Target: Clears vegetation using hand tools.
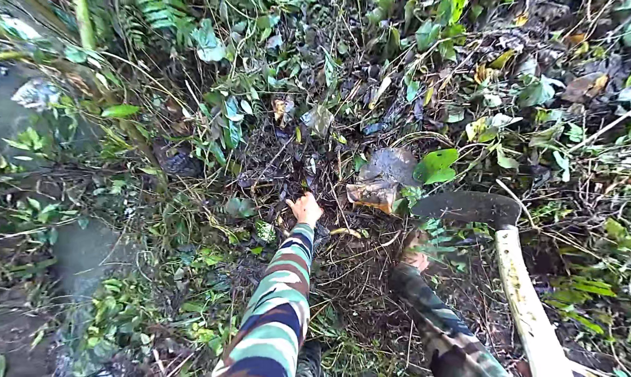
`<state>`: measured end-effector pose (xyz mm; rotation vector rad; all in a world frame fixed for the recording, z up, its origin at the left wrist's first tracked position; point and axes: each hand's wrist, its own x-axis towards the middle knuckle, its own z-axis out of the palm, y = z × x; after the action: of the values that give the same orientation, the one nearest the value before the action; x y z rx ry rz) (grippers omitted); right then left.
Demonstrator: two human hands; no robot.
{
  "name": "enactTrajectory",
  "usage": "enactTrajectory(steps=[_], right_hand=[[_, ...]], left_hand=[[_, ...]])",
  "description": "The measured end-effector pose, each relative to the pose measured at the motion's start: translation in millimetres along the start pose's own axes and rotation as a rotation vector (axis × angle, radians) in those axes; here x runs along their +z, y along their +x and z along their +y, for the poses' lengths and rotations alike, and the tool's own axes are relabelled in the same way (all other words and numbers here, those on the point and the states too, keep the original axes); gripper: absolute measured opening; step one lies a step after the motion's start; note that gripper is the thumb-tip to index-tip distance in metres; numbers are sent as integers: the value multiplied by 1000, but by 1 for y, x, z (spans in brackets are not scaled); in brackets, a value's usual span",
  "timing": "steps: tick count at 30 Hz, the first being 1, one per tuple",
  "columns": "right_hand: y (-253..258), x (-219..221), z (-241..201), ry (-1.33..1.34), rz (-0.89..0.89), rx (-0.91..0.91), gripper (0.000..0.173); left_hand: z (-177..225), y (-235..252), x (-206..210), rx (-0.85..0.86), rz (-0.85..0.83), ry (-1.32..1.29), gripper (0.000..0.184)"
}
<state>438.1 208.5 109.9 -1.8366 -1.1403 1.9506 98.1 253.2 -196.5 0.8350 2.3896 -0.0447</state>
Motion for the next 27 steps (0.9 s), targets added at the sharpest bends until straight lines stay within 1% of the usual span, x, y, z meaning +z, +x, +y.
enactTrajectory(steps=[1, 2, 3, 5, 7, 8, 10, 11, 13, 16, 18, 20, 21, 22, 23, 24, 25, 26, 27], right_hand=[[-3, 0, 0, -5, -3, 1, 45], [-7, -2, 0, 5, -7, -5, 45], [-11, -1, 1, 27, 3, -19, 44], [-18, 1, 2, 72, 17, -55, 44], [-21, 3, 9, 77, 11, -111, 44], [-22, 2, 16, 107, 0, -154, 40], [-32, 0, 34, 195, 30, -249, 19], [-46, 2, 34, 206, 16, -276, 16], [-60, 12, 34, 212, 19, -280, 20], [-65, 25, 33, 170, 19, -249, 19], [-65, 30, 35, 153, 5, -251, 17], [-64, 31, 37, 148, -10, -253, 15], [-64, 32, 38, 143, -13, -256, 15], [-63, 32, 38, 142, -16, -259, 15], [-62, 33, 39, 141, -16, -261, 16], [-62, 34, 38, 137, -10, -257, 17], [-63, 34, 37, 128, -2, -251, 17], [-63, 35, 36, 127, 8, -245, 17], [-63, 35, 36, 128, 12, -244, 17]], left_hand=[[-1, -10, -1, 17, -19, 24, 60], [-2, -22, -3, 39, -53, 49, 53], [-7, -35, -4, 67, -87, 80, 48], [-26, -62, -9, 121, -143, 141, 45], [-62, -91, -11, 145, -177, 212, 46], [-87, -106, -11, 143, -178, 236, 46], [-146, -137, -15, 100, -188, 270, 47], [-174, -152, -20, 58, -191, 281, 47], [-230, -178, -32, -73, -167, 276, 51], [-323, -218, -47, -304, -164, 304, 55], [-387, -256, -59, -452, -183, 424, 51], [-455, -301, -70, -574, -127, 488, 48], [-490, -320, -74, -636, -73, 439, 53], [-521, -331, -75, -711, -58, 401, 62], [-542, -336, -75, -786, -50, 368, 67], [-546, -333, -78, -830, -72, 350, 66], [-530, -324, -86, -814, -110, 338, 63], [-502, -307, -95, -729, -153, 328, 60], [-465, -285, -102, -598, -178, 300, 56]])
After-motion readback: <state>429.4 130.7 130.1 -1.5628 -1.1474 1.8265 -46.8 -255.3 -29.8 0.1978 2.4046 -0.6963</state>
